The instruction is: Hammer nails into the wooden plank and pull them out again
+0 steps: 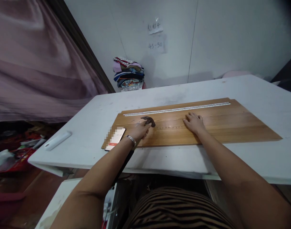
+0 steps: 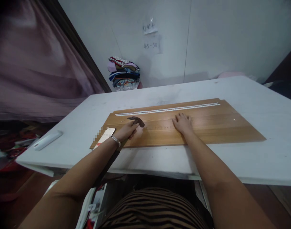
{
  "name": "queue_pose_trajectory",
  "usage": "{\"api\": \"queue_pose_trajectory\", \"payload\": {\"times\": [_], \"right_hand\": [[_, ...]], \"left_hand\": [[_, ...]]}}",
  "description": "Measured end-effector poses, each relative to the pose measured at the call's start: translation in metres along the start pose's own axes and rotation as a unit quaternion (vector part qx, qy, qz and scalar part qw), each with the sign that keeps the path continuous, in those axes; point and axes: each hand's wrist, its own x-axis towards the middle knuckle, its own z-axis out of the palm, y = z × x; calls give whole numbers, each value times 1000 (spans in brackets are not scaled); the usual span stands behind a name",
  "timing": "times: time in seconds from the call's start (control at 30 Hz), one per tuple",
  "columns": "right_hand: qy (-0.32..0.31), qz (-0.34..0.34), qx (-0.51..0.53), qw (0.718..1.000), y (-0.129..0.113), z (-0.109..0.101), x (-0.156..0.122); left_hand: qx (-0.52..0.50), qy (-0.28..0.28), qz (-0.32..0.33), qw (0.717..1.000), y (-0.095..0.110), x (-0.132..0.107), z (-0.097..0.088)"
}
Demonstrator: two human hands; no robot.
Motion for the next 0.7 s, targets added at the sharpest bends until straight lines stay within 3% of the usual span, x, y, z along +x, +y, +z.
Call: {"api": "queue_pose_trajectory", "payload": {"times": [0.27,0.7], "right_hand": [[-8,-2,1,1000,2,2,1],[-3,-4,-1,1000,1,0,0]], "left_hand": [[-7,11,1,1000,6,-3,-5],[22,-4,5,1000,-9,7,3]]}}
